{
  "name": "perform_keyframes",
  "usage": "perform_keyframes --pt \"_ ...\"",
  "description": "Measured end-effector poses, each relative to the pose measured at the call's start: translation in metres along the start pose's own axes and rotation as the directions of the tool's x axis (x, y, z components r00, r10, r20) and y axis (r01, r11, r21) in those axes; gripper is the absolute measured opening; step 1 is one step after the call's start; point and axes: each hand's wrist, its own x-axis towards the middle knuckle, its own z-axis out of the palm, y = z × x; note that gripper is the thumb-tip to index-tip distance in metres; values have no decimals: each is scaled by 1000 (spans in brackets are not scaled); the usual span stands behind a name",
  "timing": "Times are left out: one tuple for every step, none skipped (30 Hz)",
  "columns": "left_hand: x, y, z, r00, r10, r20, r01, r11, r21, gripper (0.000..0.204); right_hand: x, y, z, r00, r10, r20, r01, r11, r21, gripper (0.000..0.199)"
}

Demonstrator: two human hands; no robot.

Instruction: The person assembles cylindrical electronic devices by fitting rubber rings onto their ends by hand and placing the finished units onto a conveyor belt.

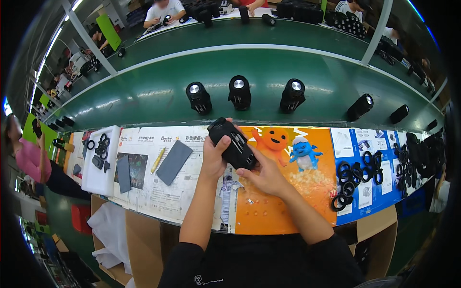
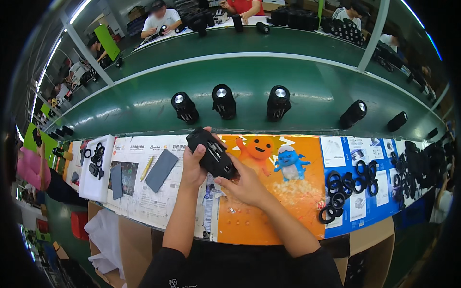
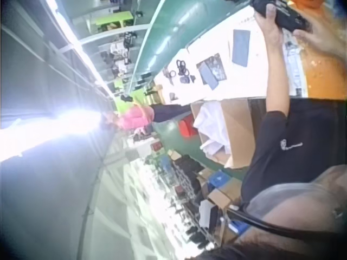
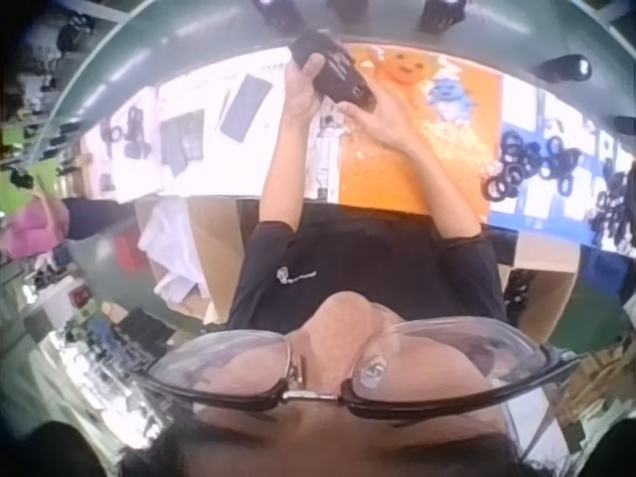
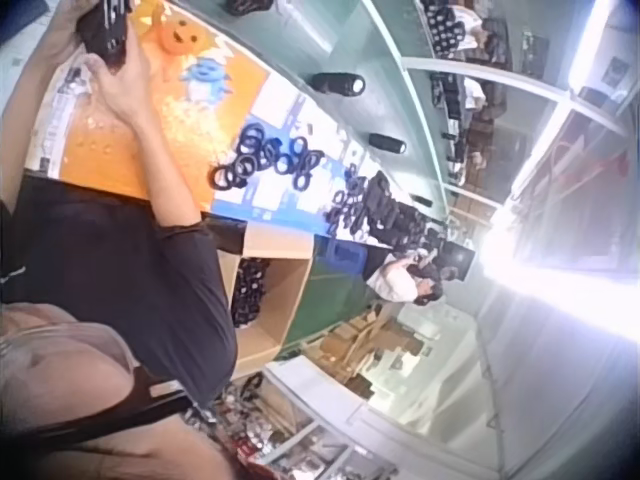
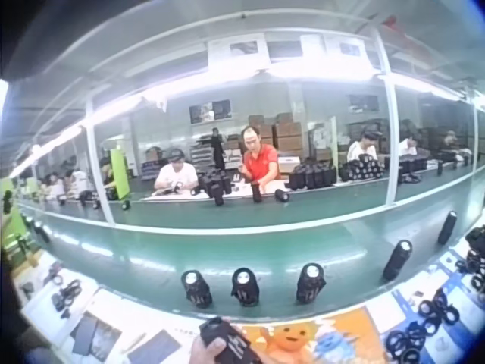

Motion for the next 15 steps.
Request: perform_keyframes --pt "-1 -2 -2 1000 -13 11 13 1000 24 77 -1 2 1 993 -116 -25 109 975 -196 97" --pt "-1 -7 -4 1000 -11 8 11 1000 23 77 -1 4 1 972 -235 -28 206 899 -388 95" --pt "-2 -13 -6 997 50 -57 -52 998 -38 77 -1 5 7 972 -233 -24 205 898 -389 95" --pt "-3 -17 -9 987 106 -124 -118 988 -95 77 -2 5 16 972 -224 -74 171 883 -436 94" --pt "-4 -18 -10 979 132 -154 -150 983 -110 79 -3 6 24 969 -213 -124 129 867 -481 94" --pt "-6 -18 -12 979 128 -161 -147 982 -115 79 -2 9 28 971 -204 -122 122 867 -483 94" --pt "-8 -17 -15 973 150 -174 -174 976 -132 81 1 13 32 953 -284 -110 192 841 -505 93" --pt "-8 -15 -18 967 174 -185 -203 968 -150 83 4 16 34 927 -364 -96 262 807 -529 93" --pt "-11 -14 -26 971 159 -179 -186 971 -148 88 3 15 36 943 -324 -72 243 820 -518 93" --pt "-11 -15 -30 971 156 -181 -185 970 -155 88 3 15 34 945 -321 -71 238 818 -523 93" --pt "-11 -13 -32 985 124 -118 -143 975 -172 89 4 15 34 954 -292 -62 231 853 -468 93" --pt "-11 -12 -34 994 92 -55 -101 977 -186 90 4 15 33 963 -264 -52 221 885 -410 92" --pt "-13 -13 -32 995 75 -59 -83 987 -137 92 4 16 32 964 -263 -48 221 884 -411 92" --pt "-14 -14 -28 995 76 -62 -84 987 -139 92 2 16 31 956 -289 -56 239 873 -425 92" --pt "-14 -14 -25 995 65 -76 -75 989 -125 92 1 17 31 947 -316 -64 258 861 -438 92"
